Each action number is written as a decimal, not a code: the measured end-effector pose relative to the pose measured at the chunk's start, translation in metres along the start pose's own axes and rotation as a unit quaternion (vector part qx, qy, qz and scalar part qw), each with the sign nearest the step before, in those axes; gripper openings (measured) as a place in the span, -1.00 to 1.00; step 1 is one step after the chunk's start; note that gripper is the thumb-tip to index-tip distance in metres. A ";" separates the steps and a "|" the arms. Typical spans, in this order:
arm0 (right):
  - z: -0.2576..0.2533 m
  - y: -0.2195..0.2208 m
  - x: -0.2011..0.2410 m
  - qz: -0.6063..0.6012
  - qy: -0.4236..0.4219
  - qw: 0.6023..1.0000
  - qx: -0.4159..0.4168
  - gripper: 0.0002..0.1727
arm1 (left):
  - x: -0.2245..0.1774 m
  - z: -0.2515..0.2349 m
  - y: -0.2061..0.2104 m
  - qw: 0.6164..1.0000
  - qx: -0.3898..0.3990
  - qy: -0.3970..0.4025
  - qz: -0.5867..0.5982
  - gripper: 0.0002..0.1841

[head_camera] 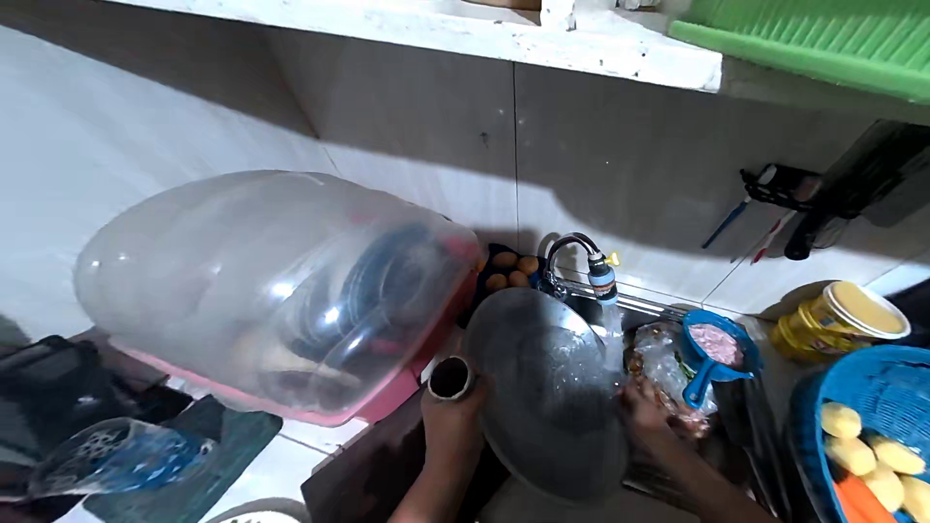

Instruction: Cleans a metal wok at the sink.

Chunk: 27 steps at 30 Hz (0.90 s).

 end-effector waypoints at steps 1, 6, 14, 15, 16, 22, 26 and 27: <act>-0.018 0.018 -0.021 -0.048 0.056 0.996 -0.048 -0.43 | -0.011 -0.002 0.003 1.000 0.004 0.010 -0.013 -0.49; -0.049 0.081 -0.015 -0.206 0.193 0.959 -0.018 -0.45 | -0.059 -0.014 0.034 0.993 0.061 0.057 -0.084 -0.28; -0.097 0.090 0.053 -0.608 0.328 0.719 0.083 -0.62 | -0.145 -0.015 0.104 0.864 0.167 0.286 -0.378 -0.45; -0.108 0.082 0.056 -0.635 0.331 0.693 0.085 -0.62 | -0.157 -0.013 0.112 0.833 0.176 0.310 -0.422 -0.48; -0.116 0.065 0.066 -0.640 0.330 0.688 0.093 -0.60 | -0.166 -0.010 0.120 0.808 0.187 0.324 -0.455 -0.49; -0.151 -0.044 0.188 -0.577 0.100 0.801 0.125 -0.58 | -0.167 -0.009 0.158 0.741 0.252 0.289 -0.551 -0.33; -0.124 -0.160 0.307 -0.273 0.119 0.946 0.126 -0.46 | -0.160 -0.007 0.175 0.731 0.281 0.256 -0.567 -0.29; -0.108 -0.201 0.327 -0.224 0.127 0.961 0.099 -0.47 | -0.159 -0.007 0.178 0.729 0.285 0.251 -0.569 -0.28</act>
Point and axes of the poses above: each hand's wrist, its own z-axis away from the middle knuckle, its own y-axis out of the palm, x = y × z, the point moved 7 cm from there along -z, towards the middle knuckle, and after that the axes turned 7 degrees about -x, right-handed, at the moved point
